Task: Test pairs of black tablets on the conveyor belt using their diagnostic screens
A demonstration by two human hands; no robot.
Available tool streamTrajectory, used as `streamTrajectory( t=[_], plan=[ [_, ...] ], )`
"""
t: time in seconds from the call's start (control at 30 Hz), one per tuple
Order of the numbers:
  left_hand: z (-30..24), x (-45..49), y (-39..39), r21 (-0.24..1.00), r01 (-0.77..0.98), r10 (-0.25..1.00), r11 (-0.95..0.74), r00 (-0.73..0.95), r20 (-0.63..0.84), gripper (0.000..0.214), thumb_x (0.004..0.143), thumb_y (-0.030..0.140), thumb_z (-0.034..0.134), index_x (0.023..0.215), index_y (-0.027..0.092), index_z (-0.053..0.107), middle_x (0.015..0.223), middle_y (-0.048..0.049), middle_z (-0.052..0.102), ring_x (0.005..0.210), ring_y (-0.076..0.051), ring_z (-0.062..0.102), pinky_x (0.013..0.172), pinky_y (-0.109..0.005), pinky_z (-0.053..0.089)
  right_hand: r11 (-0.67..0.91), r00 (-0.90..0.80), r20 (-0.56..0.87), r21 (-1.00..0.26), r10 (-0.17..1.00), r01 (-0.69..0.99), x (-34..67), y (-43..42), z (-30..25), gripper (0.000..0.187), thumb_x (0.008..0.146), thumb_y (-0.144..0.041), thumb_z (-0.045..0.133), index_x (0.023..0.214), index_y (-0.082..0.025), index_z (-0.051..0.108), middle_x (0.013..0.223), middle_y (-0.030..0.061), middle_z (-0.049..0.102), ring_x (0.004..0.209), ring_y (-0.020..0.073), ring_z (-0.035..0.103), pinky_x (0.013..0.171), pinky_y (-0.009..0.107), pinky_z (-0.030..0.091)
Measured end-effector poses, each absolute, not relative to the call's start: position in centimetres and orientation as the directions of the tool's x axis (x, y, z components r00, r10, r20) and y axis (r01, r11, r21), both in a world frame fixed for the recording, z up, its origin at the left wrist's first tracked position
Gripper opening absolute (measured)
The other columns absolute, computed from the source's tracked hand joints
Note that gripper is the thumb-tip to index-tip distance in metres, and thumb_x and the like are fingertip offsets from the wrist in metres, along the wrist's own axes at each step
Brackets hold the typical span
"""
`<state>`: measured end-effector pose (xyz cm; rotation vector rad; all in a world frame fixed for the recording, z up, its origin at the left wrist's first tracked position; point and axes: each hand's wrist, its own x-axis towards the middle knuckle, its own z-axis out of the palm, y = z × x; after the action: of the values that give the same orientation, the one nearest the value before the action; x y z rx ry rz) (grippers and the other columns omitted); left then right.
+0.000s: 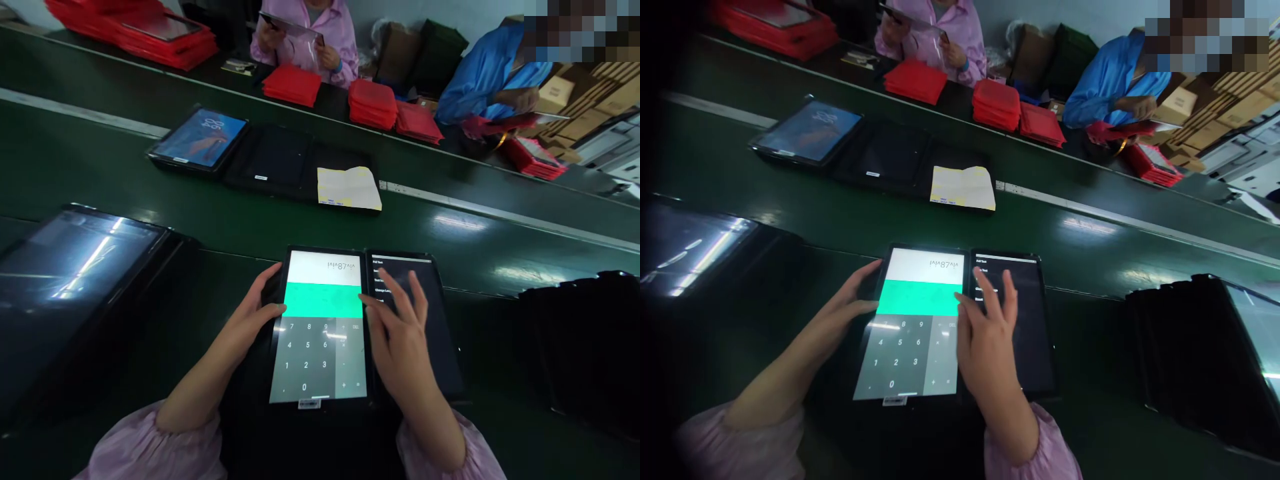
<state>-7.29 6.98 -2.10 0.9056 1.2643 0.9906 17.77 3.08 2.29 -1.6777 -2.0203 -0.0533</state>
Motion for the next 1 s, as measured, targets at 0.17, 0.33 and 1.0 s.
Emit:
streamTrajectory(
  t=[0.17, 0.33, 1.0],
  plan=[
    [-2.6, -7.1, 7.3, 0.945, -0.102, 0.946, 0.312, -0.056, -0.319, 0.063, 0.077, 0.043, 0.079, 0.137, 0.028, 0.071, 0.151, -0.0099, 0.068, 0.152, -0.043, 0.050, 0.118, -0.057, 0.051, 0.107, 0.022, 0.459, -0.252, 0.888, 0.962, 22.8, 3.9, 2.4, 0.043, 0.112, -0.042, 0.043, 0.120, -0.024, 0.081, 0.157, 0.0126, 0.058, 0.162, 0.0455, 0.026, 0.124, 0.083, 0.028],
    [-3.1, -5.5, 7.6, 0.939, -0.247, 0.931, 0.241, -0.215, -0.295, 0.054, 0.082, 0.045, 0.072, 0.131, 0.024, 0.071, 0.151, -0.0124, 0.067, 0.144, -0.038, 0.059, 0.125, -0.056, 0.041, 0.146, -0.042, 0.431, -0.210, 0.901, 0.967, 24.9, 4.2, 2.2, 0.045, 0.112, -0.046, 0.043, 0.130, -0.025, 0.078, 0.163, 0.0134, 0.052, 0.164, 0.0470, 0.022, 0.125, 0.082, 0.026],
    [-3.3, -3.9, 10.9, 0.965, -0.109, 0.929, 0.237, -0.264, -0.258, 0.057, 0.071, 0.040, 0.079, 0.126, 0.026, 0.072, 0.140, -0.0101, 0.073, 0.141, -0.038, 0.060, 0.117, -0.051, 0.050, 0.204, 0.023, 0.547, -0.350, 0.837, 0.914, 27.3, 2.7, 4.6, 0.030, 0.110, -0.037, 0.053, 0.120, -0.029, 0.081, 0.141, 0.0101, 0.072, 0.145, 0.0374, 0.059, 0.116, 0.066, 0.052]
  ],
)
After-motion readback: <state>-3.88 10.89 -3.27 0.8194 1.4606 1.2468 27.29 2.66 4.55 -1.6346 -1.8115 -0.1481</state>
